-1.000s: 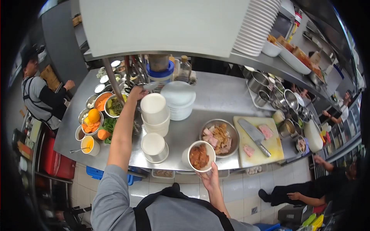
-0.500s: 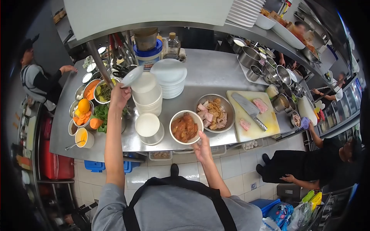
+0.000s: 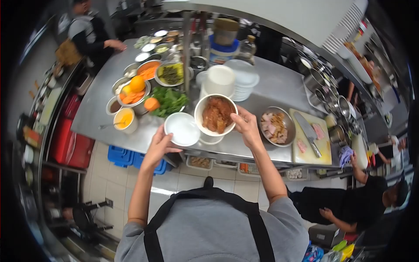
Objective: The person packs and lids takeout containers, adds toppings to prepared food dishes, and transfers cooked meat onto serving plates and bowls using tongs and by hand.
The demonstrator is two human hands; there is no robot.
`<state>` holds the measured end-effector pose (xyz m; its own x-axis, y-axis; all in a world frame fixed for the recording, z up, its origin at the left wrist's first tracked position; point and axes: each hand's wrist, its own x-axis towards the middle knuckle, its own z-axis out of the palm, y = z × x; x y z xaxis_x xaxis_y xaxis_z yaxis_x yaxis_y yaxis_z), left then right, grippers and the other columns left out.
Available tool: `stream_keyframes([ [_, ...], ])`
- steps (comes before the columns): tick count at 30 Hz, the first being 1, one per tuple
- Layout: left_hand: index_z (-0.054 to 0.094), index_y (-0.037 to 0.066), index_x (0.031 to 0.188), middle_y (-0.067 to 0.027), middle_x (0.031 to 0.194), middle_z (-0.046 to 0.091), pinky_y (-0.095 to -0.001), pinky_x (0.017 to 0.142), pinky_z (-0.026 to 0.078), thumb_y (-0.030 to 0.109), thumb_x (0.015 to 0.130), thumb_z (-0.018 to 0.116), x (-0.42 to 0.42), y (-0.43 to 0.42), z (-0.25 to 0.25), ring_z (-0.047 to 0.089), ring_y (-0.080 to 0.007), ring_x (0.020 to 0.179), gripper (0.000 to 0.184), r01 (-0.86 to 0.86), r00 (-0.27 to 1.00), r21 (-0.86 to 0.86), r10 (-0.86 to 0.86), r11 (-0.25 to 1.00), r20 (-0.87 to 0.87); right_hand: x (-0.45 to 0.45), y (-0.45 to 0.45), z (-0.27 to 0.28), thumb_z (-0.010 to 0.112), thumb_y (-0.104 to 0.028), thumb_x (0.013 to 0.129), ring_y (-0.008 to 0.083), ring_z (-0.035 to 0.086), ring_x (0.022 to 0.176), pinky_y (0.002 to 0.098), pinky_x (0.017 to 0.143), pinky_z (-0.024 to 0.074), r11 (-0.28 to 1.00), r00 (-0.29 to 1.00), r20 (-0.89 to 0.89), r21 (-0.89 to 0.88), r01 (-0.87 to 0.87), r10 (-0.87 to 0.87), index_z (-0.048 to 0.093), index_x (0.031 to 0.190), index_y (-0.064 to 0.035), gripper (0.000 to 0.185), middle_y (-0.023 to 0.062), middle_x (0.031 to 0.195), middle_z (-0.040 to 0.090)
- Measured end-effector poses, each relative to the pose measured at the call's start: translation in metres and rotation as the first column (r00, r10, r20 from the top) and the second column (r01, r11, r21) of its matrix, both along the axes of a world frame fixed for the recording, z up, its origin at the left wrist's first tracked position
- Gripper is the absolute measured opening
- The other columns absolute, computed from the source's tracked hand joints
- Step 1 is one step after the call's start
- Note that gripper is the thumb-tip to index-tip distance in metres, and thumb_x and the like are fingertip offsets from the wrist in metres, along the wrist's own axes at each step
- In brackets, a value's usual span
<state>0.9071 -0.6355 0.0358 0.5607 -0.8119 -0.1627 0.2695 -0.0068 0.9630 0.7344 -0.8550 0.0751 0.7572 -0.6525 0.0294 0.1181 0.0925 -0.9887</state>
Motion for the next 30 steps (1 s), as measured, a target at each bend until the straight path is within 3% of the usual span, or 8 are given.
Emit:
stream_keyframes([
  [3,0.027,0.008,0.132,-0.0095,0.117,0.047,-0.0329,0.067,0.057,0.007,0.088,0.044,-0.004,0.032,-0.007,0.059,-0.0183,0.091,0.048,-0.030,0.995,-0.037,0.026,0.999,-0.097,0.045,0.029,0.007,0.069,-0.025,0.076,0.0139,0.060,0.081,0.0255,0.058,0.0537,0.964,0.975,-0.151,-0.186,-0.188,0.161,0.054,0.114,0.0043,0.050,0.0109,0.097,0.060],
  [4,0.024,0.008,0.133,-0.0094,0.118,0.047,-0.0338,0.069,0.057,0.006,0.088,0.044,-0.004,0.043,-0.009,0.058,-0.0189,0.093,0.049,-0.058,0.992,-0.044,0.052,0.997,-0.114,0.059,0.040,0.013,0.073,-0.030,0.070,0.0182,0.060,0.086,0.0295,0.067,0.0524,0.951,0.965,-0.208,-0.229,-0.207,0.160,0.056,0.112,0.0042,0.056,0.0138,0.100,0.060],
  [7,0.019,0.008,0.133,-0.0109,0.119,0.046,-0.0367,0.075,0.056,0.003,0.087,0.045,-0.002,0.070,-0.012,0.057,-0.0215,0.097,0.054,-0.127,0.978,-0.072,0.112,0.989,-0.176,0.097,0.069,0.006,0.071,-0.034,0.067,0.0203,0.059,0.088,0.0315,0.080,0.0468,0.636,0.970,-0.213,-0.734,-0.236,0.114,0.055,0.116,0.0017,0.063,0.0118,0.097,0.061],
  [8,0.017,0.008,0.134,-0.0117,0.119,0.046,-0.0377,0.077,0.055,0.002,0.087,0.046,0.001,0.080,-0.013,0.057,-0.0225,0.099,0.055,-0.143,0.973,-0.081,0.126,0.986,-0.192,0.104,0.081,0.012,0.074,-0.037,0.060,0.0262,0.057,0.097,0.0357,0.087,0.0428,0.665,0.951,-0.280,-0.686,-0.295,0.133,0.053,0.117,0.0026,0.072,0.0156,0.100,0.060],
  [11,0.010,0.005,0.133,-0.0160,0.124,0.036,-0.0388,0.079,0.055,0.000,0.086,0.046,0.012,0.104,-0.021,0.055,-0.0267,0.102,0.059,-0.194,0.949,-0.157,0.145,0.968,-0.279,0.123,0.113,0.025,0.073,-0.037,0.059,0.0274,0.057,0.095,0.0347,0.083,0.0440,0.563,0.945,-0.276,-0.759,-0.327,0.178,0.052,0.118,0.0027,0.074,0.0166,0.100,0.059],
  [22,0.015,0.008,0.131,-0.0139,0.124,0.041,-0.0407,0.084,0.052,-0.002,0.085,0.046,0.027,0.140,-0.035,0.053,-0.0262,0.106,0.057,-0.277,0.929,-0.249,0.193,0.928,-0.317,0.177,0.155,0.027,0.074,-0.036,0.055,0.0282,0.056,0.081,0.0349,0.074,0.0449,0.323,0.917,-0.200,-0.892,-0.315,0.345,0.052,0.115,0.0048,0.076,0.0152,0.086,0.053],
  [25,0.015,0.007,0.131,-0.0143,0.124,0.042,-0.0403,0.084,0.052,-0.001,0.085,0.046,0.029,0.157,-0.032,0.053,-0.0274,0.106,0.056,-0.341,0.904,-0.238,0.249,0.909,-0.347,0.192,0.170,0.037,0.074,-0.036,0.056,0.0290,0.057,0.084,0.0350,0.075,0.0452,0.238,0.910,-0.283,-0.902,-0.359,0.302,0.051,0.115,0.0051,0.076,0.0164,0.091,0.054],
  [30,0.017,0.001,0.127,-0.0200,0.121,0.043,-0.0381,0.081,0.053,0.004,0.086,0.050,0.044,0.194,-0.038,0.057,-0.0359,0.099,0.053,-0.426,0.865,-0.241,0.314,0.872,-0.392,0.228,0.206,0.029,0.074,-0.039,0.057,0.0312,0.056,0.091,0.0362,0.080,0.0445,0.205,0.861,-0.303,-0.889,-0.410,0.408,0.049,0.118,0.0044,0.080,0.0190,0.097,0.054],
])
